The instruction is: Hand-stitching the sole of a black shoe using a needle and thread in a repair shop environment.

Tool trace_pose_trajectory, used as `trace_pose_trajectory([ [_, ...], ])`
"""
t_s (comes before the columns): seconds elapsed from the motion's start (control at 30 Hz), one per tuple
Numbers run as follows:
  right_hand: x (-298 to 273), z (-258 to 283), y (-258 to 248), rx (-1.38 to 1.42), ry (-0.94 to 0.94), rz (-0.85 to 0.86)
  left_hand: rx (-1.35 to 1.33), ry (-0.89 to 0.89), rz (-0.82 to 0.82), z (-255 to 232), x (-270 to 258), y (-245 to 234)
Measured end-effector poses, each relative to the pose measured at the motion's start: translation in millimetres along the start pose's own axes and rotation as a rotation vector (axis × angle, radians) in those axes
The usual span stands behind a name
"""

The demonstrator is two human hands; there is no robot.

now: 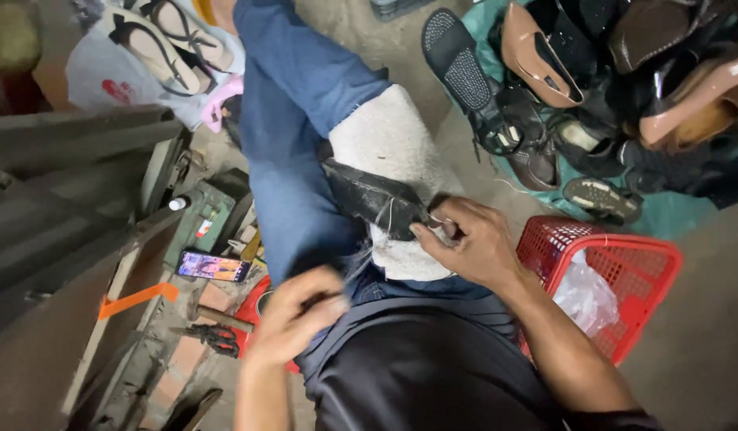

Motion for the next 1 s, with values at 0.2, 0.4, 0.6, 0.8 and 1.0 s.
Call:
trace_pose_trajectory([
  [0.2, 9.3, 16.0, -1.9, -0.111, -0.143, -0.039, 0.069, -0.489, -0.662, 36.9, -106.0, -66.8],
  [0.4, 2.3, 24.2, -3.2, -0.167, -0.169, -0.06, 0.69, -0.493, -0.836, 52.9, -78.7, -65.1],
  [0.6, 0.8, 23.7, -3.9, -0.187, -0.02, -0.03, 0.37, 0.034, -0.504, -6.7, 37.2, 24.8],
  [0.8, -4.1, 6.7, -3.2, -0.047, 0.183, 0.142, 0.44, 0.061, -0.343, 7.7, 61.0, 61.0],
  [1.0, -23.7, -28.0, -7.1, 0.403, 0.555, 0.201, 0.405, 0.228, -0.501, -11.6, 67.9, 74.9],
])
Point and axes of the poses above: each hand's wrist, its own x-axis towards the middle knuckle, its own y-axis out of the palm, z = x × y, the point moved 2 cm from there along x, towards the middle knuckle, and after that the axes turned 4 degrees about -y, right-handed, at the moved point
